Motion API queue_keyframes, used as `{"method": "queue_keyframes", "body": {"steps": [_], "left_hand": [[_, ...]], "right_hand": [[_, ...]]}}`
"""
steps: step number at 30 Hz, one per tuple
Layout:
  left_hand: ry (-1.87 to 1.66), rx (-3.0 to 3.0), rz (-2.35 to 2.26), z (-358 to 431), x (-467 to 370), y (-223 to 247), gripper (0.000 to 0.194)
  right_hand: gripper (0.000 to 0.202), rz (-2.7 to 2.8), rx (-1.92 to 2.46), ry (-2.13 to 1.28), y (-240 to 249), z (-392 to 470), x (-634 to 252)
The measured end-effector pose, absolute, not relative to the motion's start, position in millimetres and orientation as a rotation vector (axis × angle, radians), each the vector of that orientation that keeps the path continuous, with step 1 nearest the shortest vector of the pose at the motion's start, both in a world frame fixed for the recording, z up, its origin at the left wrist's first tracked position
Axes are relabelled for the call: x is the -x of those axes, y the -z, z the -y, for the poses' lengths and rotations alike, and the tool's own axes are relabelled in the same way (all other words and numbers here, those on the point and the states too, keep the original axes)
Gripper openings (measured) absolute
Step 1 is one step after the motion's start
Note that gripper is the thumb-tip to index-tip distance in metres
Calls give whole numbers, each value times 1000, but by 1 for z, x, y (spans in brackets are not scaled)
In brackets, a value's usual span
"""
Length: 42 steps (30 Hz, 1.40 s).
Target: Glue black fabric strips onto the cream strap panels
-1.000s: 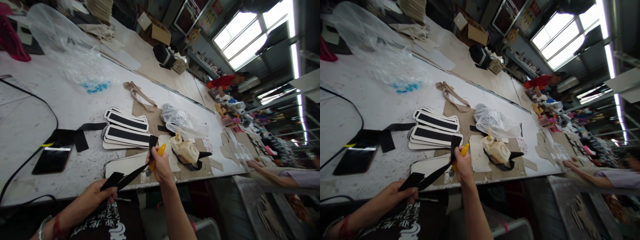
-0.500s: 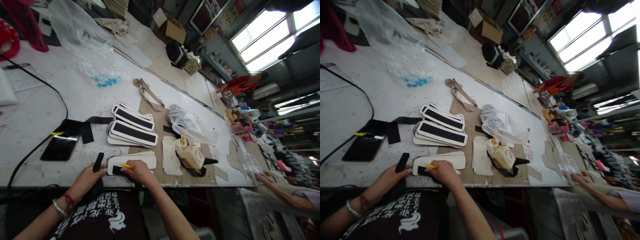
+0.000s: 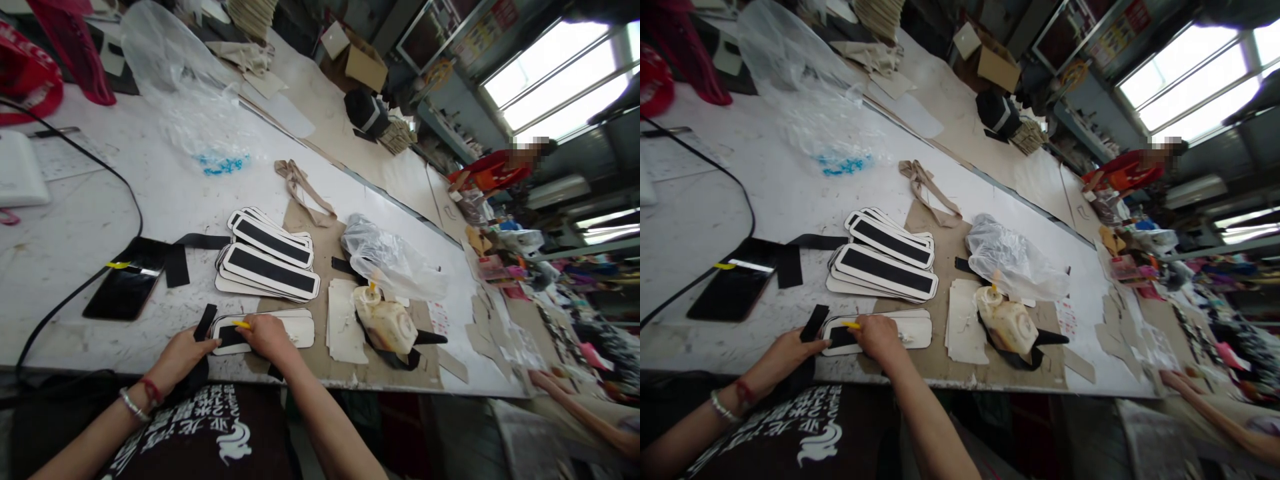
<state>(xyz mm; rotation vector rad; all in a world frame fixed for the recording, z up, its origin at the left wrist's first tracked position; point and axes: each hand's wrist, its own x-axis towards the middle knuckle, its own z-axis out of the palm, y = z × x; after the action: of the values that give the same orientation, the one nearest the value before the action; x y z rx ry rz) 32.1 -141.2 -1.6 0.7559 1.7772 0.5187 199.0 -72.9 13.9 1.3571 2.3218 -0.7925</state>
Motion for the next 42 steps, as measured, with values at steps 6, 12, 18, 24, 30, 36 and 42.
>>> {"method": "queue_keyframes", "body": {"steps": [6, 12, 18, 24, 30, 36, 42], "left_hand": [[-444, -837, -1798, 136, -35, 8, 38], [-353, -869, -1848, 134, -34, 17, 40], [-271, -914, -1880, 132, -32, 19, 37], [-151, -928, -1880, 128, -30, 24, 42], [-88, -965, -1863, 125, -29, 23, 46], [-26, -992, -1863, 121, -28, 20, 49], [19, -950, -1865, 123, -29, 23, 50]], "right_hand": [[33, -2341, -1327, 785, -13, 72, -199], [30, -2305, -1337, 762, -11, 72, -195], [34, -2286, -1380, 752, -20, 78, -206], [26, -2093, -1582, 848, -40, 89, -290], [19, -2107, -1895, 683, -33, 93, -329], [24, -1952, -2127, 480, -12, 88, -316], [31, -1935, -2159, 465, -3, 85, -319]]}}
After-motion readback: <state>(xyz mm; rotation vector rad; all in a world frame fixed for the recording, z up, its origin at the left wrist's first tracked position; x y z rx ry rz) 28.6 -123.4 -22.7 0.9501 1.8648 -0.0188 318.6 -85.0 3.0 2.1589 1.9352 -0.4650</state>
